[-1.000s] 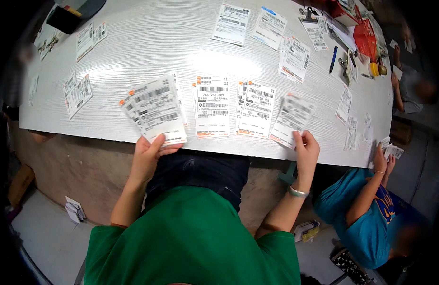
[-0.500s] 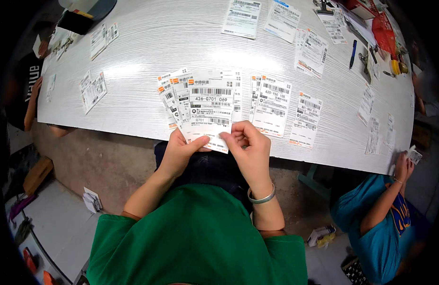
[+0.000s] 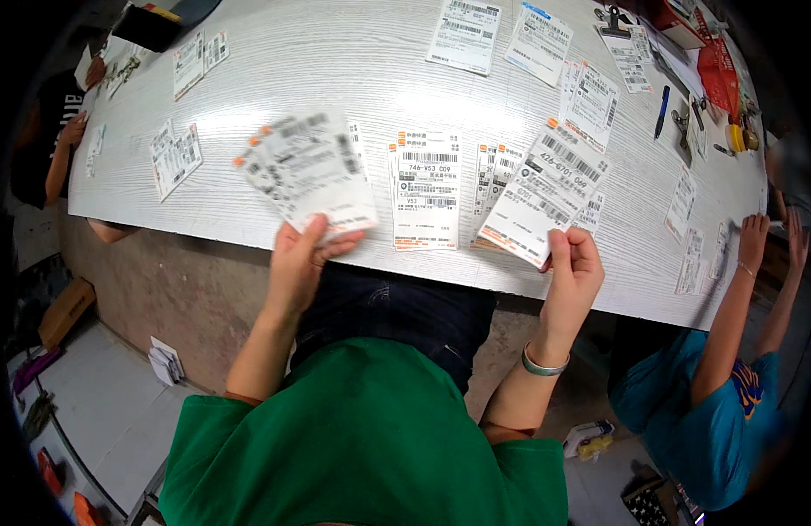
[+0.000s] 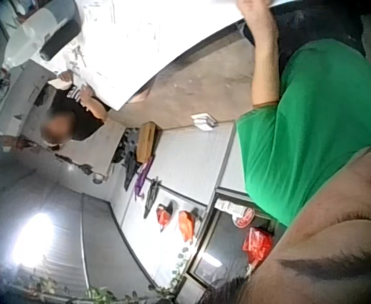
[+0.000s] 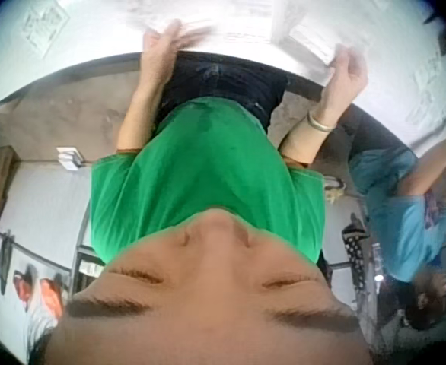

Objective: The person sorts through a stack of papers, placing them into different piles on a table and occasionally using a clip to secure a group of papers.

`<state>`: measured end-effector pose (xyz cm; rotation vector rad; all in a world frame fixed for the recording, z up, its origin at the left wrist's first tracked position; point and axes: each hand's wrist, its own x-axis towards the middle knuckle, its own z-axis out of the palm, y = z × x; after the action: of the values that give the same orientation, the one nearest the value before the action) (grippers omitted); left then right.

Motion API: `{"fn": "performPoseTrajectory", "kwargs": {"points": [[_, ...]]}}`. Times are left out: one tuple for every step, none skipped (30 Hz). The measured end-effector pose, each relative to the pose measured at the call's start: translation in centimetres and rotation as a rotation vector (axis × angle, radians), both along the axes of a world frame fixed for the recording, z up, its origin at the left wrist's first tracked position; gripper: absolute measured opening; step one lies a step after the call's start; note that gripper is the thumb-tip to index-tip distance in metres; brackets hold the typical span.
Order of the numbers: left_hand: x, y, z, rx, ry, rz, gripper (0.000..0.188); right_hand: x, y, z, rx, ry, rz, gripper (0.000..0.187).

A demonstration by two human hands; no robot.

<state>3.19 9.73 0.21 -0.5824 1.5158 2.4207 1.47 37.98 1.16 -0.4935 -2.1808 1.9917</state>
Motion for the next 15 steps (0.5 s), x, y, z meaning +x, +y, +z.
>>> {"fn": "performPoseTrajectory", "kwargs": {"points": [[-0.2, -0.9, -0.1, -0.020, 0.010, 0.049, 0.034, 0.0, 0.1, 0.3, 0.021, -0.022, 0.004, 0.007], [-0.3, -1.7, -0.3, -0.040, 0.019, 0.098, 0.034, 0.1, 0.1, 0.4, 0.042, -0.044, 0.009, 0.007], [-0.4, -2.4, -0.2, -0.050, 0.031, 0.120, 0.034, 0.2, -0.5, 0.5, 0.073, -0.093, 0.061, 0.007], [-0.5, -2.9, -0.2, -0.057, 0.044, 0.141, 0.035, 0.2, -1.5, 0.5, 0.079, -0.131, 0.122, 0.008], [-0.5, -3.1, -0.1, -0.067, 0.054, 0.157, 0.035, 0.3, -2.4, 0.1, 0.088, -0.160, 0.157, 0.009], [-0.5, -3.1, 0.1, -0.068, 0.044, 0.157, 0.035, 0.3, -3.2, -0.3, 0.097, -0.189, 0.196, 0.010], [-0.4, -3.1, 0.2, -0.069, 0.035, 0.156, 0.034, 0.2, -4.1, -0.4, 0.152, -0.184, 0.240, 0.010], [-0.4, -3.0, 0.3, -0.070, 0.026, 0.155, 0.034, 0.0, -4.7, -0.5, 0.207, -0.179, 0.283, 0.011], [-0.3, -2.9, 0.5, -0.057, 0.025, 0.150, 0.034, -0.2, -5.2, -0.7, 0.201, -0.151, 0.278, 0.012], [-0.2, -2.6, 0.8, -0.043, 0.024, 0.146, 0.033, -0.4, -5.5, -0.6, 0.163, -0.148, 0.261, 0.011], [-0.1, -2.6, 0.9, -0.030, 0.023, 0.142, 0.033, -0.7, -5.8, -0.3, 0.126, -0.145, 0.246, 0.011], [0.0, -3.0, 0.9, -0.043, 0.055, 0.205, 0.034, -0.9, -6.0, 0.0, 0.088, -0.141, 0.228, 0.011], [0.0, -3.7, 0.8, -0.055, 0.087, 0.270, 0.035, -0.9, -6.0, 0.4, 0.033, -0.141, 0.210, 0.010], [0.0, -4.5, 0.6, -0.068, 0.118, 0.335, 0.036, -0.9, -5.6, 0.5, 0.027, -0.128, 0.205, 0.009], [-0.1, -6.1, 0.2, -0.098, 0.165, 0.377, 0.035, -1.0, -5.3, 0.5, 0.033, -0.125, 0.188, 0.009]]}}
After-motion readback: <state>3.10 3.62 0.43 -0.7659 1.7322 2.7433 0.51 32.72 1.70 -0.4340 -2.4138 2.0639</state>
